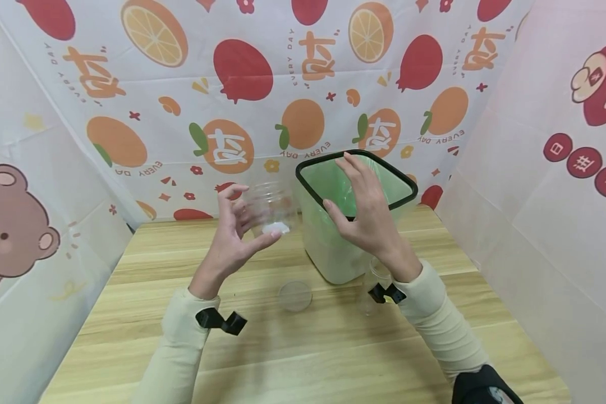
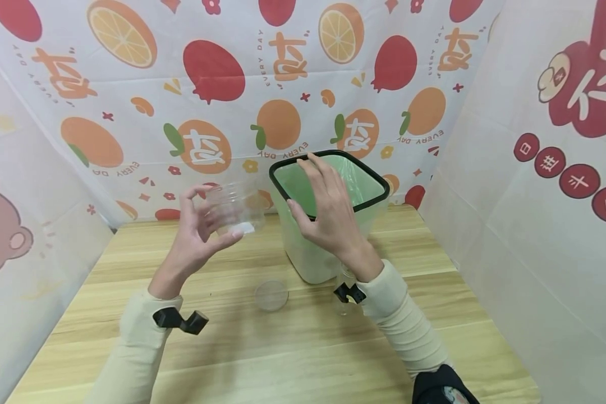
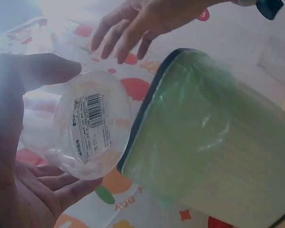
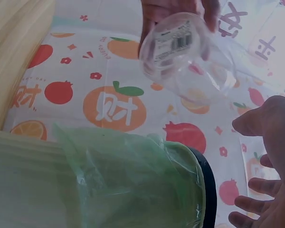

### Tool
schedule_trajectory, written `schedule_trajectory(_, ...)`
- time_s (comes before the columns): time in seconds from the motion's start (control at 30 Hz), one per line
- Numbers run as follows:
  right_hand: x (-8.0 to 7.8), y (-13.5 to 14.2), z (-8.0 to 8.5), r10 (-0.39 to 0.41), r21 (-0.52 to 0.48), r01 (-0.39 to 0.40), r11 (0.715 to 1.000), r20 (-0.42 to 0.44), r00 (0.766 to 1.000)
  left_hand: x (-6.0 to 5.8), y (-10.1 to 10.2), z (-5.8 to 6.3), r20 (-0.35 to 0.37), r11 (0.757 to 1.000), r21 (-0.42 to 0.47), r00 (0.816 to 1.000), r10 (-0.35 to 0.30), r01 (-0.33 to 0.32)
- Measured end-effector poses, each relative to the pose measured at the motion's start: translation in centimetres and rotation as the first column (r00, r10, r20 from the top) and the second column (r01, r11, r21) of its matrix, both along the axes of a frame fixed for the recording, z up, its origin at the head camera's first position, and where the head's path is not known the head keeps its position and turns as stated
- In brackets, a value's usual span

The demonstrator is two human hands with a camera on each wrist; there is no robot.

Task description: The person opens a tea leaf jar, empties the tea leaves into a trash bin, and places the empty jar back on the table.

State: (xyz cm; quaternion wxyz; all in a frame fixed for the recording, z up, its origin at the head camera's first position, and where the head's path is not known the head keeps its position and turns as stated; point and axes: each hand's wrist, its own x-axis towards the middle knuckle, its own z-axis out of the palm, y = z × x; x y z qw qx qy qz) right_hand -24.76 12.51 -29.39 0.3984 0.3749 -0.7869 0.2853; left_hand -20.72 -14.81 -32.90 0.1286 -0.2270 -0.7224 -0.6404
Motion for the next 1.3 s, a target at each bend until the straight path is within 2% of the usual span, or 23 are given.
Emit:
schedule_trajectory(0.2,0.9,0.2,-0.6,0.014,-0.022,-0.014,1.000,0.016,1.000,0.9,-0.8,-1.4,0.004,0.999,-0.008,0.999,0.044,-0.044)
schedule_trajectory(0.37,2.0,0.1,-1.4,0.010,-0.034,-0.009,0.999,0.033,0.999,1.5,-1.5,-2.7,-0.002,0.999,-0.016,0.999,0.051,-0.051)
schedule_trajectory(0.73,3.8,0.1,-3.6,0.030,-0.040,-0.028,0.999,0.049,0.998,2.8,-2.6,-5.3,0.029,0.994,-0.042,0.994,0.103,-0.102)
schedule_trajectory(0.87,4.1,0.2,-4.2,0.037,-0.048,-0.034,0.998,0.066,0.997,3.2,-2.9,-6.1,0.064,0.990,-0.077,0.991,0.121,-0.116)
schedule_trajectory(1.3,5.4,0.3,-5.8,0.027,-0.057,-0.021,0.998,0.107,0.994,3.8,-3.9,-8.8,0.127,0.969,-0.166,0.971,0.202,-0.180)
